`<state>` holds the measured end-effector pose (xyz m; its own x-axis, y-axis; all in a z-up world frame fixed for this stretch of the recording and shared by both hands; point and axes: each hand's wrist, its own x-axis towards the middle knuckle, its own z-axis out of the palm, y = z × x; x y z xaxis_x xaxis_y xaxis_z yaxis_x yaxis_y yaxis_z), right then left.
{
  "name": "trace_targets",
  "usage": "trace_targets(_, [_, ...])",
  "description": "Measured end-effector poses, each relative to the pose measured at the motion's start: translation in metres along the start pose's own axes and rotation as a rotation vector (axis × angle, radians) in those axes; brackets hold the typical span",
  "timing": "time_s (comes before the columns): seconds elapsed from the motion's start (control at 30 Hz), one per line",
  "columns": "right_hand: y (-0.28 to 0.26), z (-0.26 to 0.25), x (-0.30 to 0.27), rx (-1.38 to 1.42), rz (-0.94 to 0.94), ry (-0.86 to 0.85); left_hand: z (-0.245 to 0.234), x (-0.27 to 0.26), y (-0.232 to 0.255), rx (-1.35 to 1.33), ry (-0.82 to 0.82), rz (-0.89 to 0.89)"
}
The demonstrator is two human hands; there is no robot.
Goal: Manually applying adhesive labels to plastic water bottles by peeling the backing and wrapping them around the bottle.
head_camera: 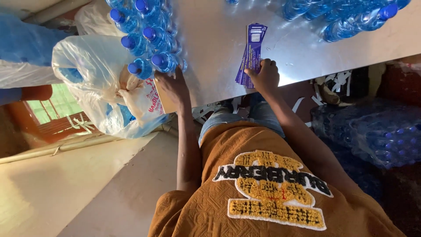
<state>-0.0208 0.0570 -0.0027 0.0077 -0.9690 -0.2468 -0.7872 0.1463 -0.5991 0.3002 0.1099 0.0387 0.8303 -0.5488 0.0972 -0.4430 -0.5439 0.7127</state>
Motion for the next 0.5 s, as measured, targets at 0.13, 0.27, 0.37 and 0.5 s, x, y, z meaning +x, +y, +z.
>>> trace_targets(0.13, [0.012,0.021,0.012,-0.096,0.058,0.048,-0.023,-0.024,0.002,-0.148,-0.072,0.011])
trace_targets(0.27, [0.052,0.037,0.029,0.096,0.144,-0.004,-0.006,-0.059,-0.039,-0.097,-0.191,0.004])
trace_targets(0.37, [0.075,0.044,0.033,0.209,0.035,0.123,-0.008,-0.071,-0.026,-0.063,-0.38,0.009])
trace_targets(0.5, [0.098,0.043,0.012,0.25,0.014,0.139,-0.01,-0.073,0.031,-0.136,-0.415,0.112])
